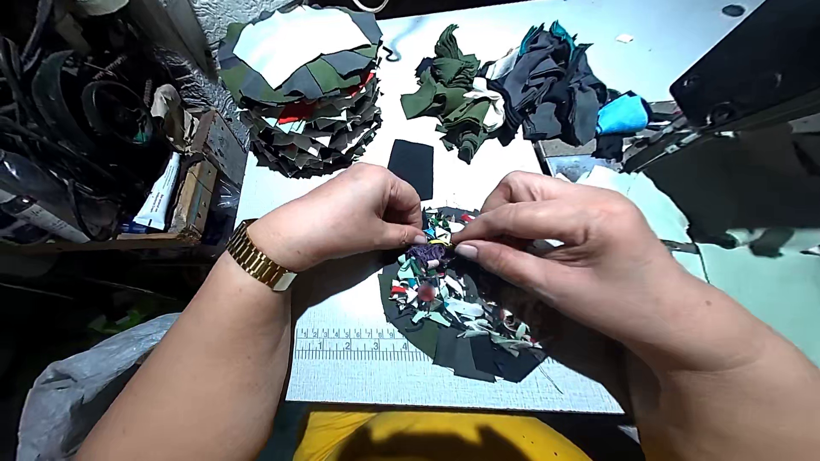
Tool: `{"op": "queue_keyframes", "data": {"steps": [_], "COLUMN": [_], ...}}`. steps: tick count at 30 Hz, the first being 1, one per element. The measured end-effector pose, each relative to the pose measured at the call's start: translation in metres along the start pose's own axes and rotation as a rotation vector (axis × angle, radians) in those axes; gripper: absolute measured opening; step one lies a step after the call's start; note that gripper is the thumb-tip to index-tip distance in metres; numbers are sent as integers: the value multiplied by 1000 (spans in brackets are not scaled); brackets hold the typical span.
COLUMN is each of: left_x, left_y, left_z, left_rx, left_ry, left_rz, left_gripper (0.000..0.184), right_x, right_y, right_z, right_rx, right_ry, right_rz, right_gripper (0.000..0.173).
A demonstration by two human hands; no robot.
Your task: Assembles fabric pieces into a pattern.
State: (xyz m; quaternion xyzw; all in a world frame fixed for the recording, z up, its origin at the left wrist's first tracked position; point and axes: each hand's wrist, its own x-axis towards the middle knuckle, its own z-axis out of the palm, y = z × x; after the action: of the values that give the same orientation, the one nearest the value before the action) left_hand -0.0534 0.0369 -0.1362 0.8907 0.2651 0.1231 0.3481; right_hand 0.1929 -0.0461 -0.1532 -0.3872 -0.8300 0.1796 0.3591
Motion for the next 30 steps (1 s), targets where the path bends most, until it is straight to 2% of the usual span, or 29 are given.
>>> {"op": "queue_keyframes", "data": {"steps": [5,9,12,16,19,26,30], "left_x": [-7,-6,-4,-4,-4,-11,-11], "left_y": [-2,5,9,8,10,10,14], "left_z": [-10,-4,-1,-3,-4,-13,-11], "left_rx": [-45,-43,53,114,130,-45,-64], "left_ry": [77,-41,-91,-54,-47,-29,-141], "left_rz": [21,-3,-66,-78,-102,0,-25], "left_gripper": [14,19,13,11,9,10,9], "right_x": [-4,-2,-1,0,0,1,-1], "right_y": [-1,-6,-7,-7,-6,-14,-13], "right_z": [-1,9,13,15,20,15,23], "right_rx": [78,-20,-24,-74,-168,-60,-68], "right_ry": [-96,-165,-151,-62,-90,-70,-155], "right_rz": [10,-29,-61,-81,-87,-117,-163], "right_gripper": [15,12,12,14,15,19,20]}}
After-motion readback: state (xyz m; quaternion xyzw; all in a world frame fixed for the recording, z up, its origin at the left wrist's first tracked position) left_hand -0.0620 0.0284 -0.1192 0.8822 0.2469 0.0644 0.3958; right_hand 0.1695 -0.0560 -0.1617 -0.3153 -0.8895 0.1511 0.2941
